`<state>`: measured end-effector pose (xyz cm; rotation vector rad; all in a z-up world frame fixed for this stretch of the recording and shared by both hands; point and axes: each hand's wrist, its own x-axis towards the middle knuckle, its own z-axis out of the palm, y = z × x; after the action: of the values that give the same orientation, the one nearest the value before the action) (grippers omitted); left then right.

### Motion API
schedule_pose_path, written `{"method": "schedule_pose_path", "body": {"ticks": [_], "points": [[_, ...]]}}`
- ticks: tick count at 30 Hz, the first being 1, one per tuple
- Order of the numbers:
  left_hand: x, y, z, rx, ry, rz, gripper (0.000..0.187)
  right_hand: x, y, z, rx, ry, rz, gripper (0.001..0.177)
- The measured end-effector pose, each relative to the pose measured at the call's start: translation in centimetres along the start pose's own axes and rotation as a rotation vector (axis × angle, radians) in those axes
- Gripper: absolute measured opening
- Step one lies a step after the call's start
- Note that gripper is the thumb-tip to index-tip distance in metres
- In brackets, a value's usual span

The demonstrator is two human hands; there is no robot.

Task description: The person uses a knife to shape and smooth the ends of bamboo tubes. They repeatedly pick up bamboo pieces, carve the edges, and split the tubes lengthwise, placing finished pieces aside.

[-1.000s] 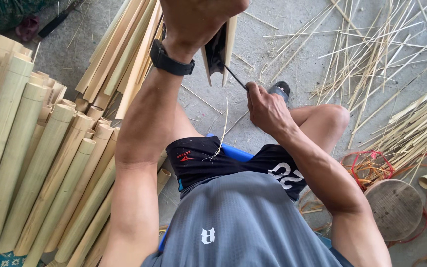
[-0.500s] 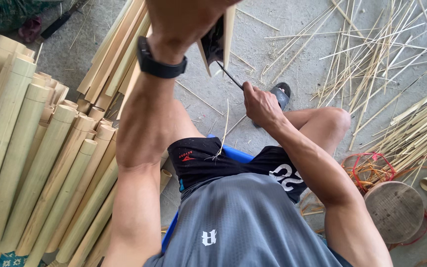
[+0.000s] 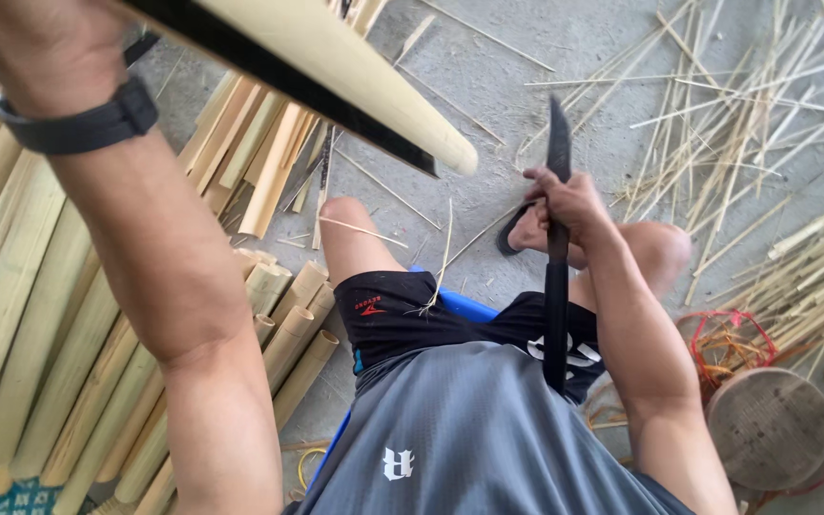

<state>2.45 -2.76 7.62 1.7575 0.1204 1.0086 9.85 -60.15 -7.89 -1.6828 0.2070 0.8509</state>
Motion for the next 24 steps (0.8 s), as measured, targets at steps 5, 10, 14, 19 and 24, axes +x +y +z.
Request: {"method": "schedule_pose_path", "body": {"ticks": [5,10,14,19,24], "points": [[-0.8,-0.1,2.9,-0.553,0.012,-0.147,0.052,-4.4,-1.3,-4.3,0.447,-0.135,-0.055,0.038],[-5.8,-1.6,9.4,-1.0,-0.011,-0.318,0.07,-8.3,-0.4,-7.8,0.625,-0.141,-0.38,0.02],[-13.3,-5.7,15.3,-0.796,0.251,-0.306,0.064,-11.6,-1.9,-9.8,0.563,0.108,-0.515,0.023],[-23.0,-11.7,19.5,-1.378,0.326,-0.928,0.049,-13.8,-5.4,-10.8,0.543,0.201,-0.625,0.021],[-28.9,-13.2,23.7,-1.792,-0.043,-0.81,0.031,-13.8,-7.5,-9.9,0.237,0.432,-0.685,0.016]]}}
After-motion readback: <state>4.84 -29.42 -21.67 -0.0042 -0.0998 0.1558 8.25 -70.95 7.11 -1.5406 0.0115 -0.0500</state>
